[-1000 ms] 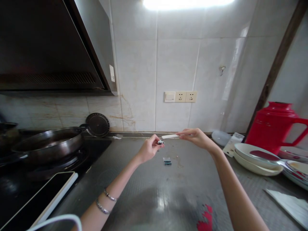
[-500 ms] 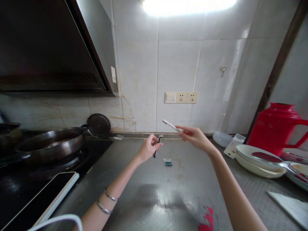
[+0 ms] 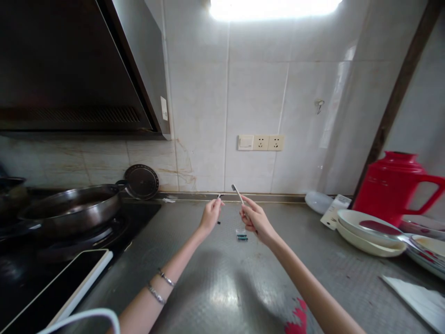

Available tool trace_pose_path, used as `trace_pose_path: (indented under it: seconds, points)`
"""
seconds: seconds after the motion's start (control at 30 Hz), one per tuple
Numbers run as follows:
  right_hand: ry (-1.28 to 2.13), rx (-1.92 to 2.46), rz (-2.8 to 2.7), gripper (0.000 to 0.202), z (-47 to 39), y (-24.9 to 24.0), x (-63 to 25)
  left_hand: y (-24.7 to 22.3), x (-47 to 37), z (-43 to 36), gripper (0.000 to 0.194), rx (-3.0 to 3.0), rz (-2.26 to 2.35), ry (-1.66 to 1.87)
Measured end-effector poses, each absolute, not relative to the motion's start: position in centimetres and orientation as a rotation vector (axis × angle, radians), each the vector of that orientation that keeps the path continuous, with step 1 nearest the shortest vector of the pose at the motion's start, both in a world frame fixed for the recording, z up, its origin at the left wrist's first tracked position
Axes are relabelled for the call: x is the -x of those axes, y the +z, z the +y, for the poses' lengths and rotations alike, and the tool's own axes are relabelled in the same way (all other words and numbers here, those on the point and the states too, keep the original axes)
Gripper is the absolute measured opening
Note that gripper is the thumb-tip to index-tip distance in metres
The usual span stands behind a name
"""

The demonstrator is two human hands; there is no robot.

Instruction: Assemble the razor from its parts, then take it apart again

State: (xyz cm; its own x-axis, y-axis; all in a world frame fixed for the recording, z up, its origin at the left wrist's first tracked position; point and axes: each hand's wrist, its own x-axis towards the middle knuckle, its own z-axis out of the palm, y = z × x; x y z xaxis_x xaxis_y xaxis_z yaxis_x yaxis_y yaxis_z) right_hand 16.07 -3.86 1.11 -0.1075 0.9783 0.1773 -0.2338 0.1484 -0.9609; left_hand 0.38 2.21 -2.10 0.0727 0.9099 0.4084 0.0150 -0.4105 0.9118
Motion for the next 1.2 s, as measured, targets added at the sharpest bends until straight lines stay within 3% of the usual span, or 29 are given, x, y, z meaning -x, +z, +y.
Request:
trace_pose_path:
  seconds: [0.43,1.2]
  points:
    - [1.469,0.870,-1.051,0.067,-3.3,-2.7,-13.3,-5.6,-1.0,3.3,0.041,-1.378,0.817,1.309]
    - [1.347,0.878,-1.109,0.066,-2.4,-4.0,-13.5,-4.8,-0.8,2.9,0.032,-1.332,0.865,1.364]
